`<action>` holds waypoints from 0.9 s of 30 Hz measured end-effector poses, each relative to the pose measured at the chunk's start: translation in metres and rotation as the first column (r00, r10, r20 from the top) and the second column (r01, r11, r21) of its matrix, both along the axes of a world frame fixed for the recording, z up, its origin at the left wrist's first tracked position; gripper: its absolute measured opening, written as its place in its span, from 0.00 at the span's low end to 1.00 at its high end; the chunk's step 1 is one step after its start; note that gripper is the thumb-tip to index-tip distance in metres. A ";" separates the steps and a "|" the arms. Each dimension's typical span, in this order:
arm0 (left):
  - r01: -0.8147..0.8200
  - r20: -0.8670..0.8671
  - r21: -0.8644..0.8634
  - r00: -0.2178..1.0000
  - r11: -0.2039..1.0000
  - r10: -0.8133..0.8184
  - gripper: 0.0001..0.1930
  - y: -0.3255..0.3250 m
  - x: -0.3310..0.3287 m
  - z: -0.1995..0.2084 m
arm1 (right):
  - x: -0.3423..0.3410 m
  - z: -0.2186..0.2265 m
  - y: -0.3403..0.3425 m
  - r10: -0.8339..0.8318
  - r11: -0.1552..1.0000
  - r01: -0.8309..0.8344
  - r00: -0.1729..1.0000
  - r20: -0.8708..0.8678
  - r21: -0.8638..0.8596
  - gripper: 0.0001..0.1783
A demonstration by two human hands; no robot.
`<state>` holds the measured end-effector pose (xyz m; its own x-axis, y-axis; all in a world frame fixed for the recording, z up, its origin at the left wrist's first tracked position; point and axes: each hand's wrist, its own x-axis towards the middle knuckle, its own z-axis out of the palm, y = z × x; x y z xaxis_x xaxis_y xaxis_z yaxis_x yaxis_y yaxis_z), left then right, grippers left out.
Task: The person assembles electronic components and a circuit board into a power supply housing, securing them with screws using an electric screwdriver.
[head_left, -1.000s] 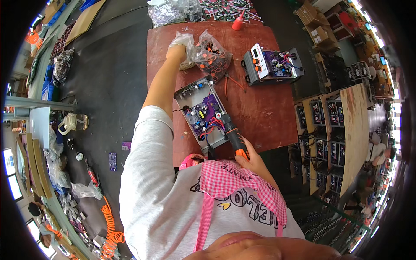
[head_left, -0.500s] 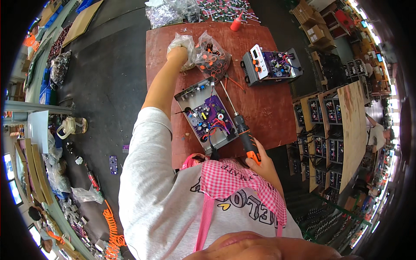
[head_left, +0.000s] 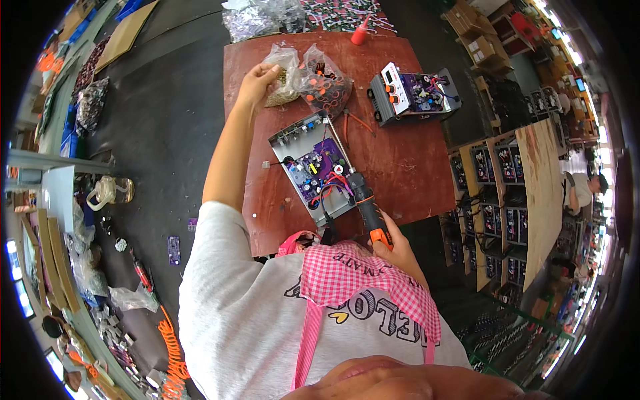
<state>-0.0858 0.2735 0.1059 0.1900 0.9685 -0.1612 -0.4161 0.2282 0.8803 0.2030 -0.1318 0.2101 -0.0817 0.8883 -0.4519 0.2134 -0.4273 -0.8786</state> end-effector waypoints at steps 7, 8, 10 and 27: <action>0.158 0.696 -0.050 0.713 0.986 -0.079 0.07 -0.157 -0.006 0.061 | 0.009 0.005 0.006 0.213 0.966 -0.193 0.971 -0.108 0.174 0.51; 0.145 0.720 -0.059 0.691 0.988 -0.059 0.07 -0.176 -0.004 0.067 | 0.012 0.006 0.006 0.259 0.957 -0.235 0.956 -0.136 0.172 0.51; 0.074 0.738 -0.099 0.674 0.992 0.023 0.07 -0.209 0.000 0.076 | 0.019 0.009 0.001 0.327 0.940 -0.304 0.931 -0.161 0.153 0.52; -0.204 0.564 -0.124 0.791 0.971 0.238 0.10 -0.351 0.062 0.122 | 0.095 0.010 -0.066 0.522 0.832 -0.476 0.846 -0.111 0.286 0.48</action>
